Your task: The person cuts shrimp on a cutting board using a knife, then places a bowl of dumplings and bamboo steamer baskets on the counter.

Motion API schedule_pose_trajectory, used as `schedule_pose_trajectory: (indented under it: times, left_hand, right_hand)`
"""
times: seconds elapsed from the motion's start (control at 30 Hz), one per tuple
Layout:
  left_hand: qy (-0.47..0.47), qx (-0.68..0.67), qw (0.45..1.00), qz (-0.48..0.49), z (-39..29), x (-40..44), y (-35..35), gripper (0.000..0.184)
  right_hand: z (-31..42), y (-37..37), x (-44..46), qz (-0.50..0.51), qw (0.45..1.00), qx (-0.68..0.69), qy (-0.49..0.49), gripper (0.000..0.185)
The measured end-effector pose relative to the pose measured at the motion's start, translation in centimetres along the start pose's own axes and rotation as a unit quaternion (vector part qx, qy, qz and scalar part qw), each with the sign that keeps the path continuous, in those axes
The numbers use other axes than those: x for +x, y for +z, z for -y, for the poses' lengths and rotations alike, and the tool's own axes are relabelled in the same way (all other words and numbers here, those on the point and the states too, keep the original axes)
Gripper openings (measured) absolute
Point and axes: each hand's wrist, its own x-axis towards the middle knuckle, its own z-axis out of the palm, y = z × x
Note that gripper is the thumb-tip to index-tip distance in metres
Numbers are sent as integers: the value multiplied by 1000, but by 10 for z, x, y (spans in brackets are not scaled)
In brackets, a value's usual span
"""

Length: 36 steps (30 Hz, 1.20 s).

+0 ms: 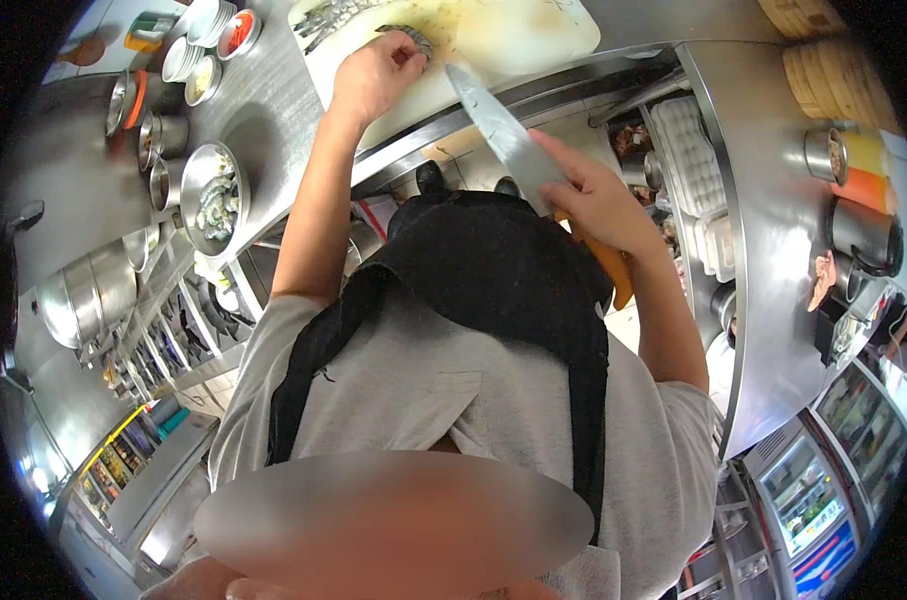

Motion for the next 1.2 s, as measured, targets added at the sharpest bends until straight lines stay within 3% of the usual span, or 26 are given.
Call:
schedule_pose_trajectory:
  times: [0.17,0.23,0.47,0.57,0.63,0.67,0.73,0.87,1.0,1.07,1.13,1.17,1.2]
  left_hand:
    - [80,48,995,-38,-2,-12,2,26]
    - [165,90,972,-137,-3,-14,5,21]
    - [211,231,948,-52,-11,-2,9,14]
    - [182,147,970,-64,-9,2,5,16]
    - [122,-101,987,11,-8,4,-6,16]
    - [127,-101,987,13,-7,7,-9,16]
    - [109,-253,959,63,-19,13,-19,19]
    - [69,-231,967,88,-53,41,-25,26]
    - [183,-240,952,47,-77,88,19,29]
    - [190,-182,962,66,-86,104,29,31]
    - [231,158,960,8,-89,109,40,37]
    - [234,156,960,9,-89,109,44,37]
    - [240,246,939,23,-89,104,43,40]
  right_hand:
    - [-4,-3,9,-59,998,16,-2,69]
    - [-7,-4,14,-68,997,27,-4,69]
    - [-2,-5,18,-84,996,2,-12,68]
    - [-2,-7,14,-92,995,16,-20,67]
    - [-3,-8,11,-102,994,22,-23,67]
    - [-5,-9,9,-109,993,33,-28,67]
    - [-6,-11,5,-125,990,47,-34,66]
    - [-10,-15,-8,-159,985,65,-23,65]
    - [-17,-18,-25,-207,975,81,-15,65]
    - [-19,-19,-31,-221,971,89,-11,65]
    - [-22,-20,-37,-233,968,94,-7,65]
    - [-24,-21,-40,-235,967,99,-6,65]
    - [-26,-21,-41,-235,966,104,-6,65]
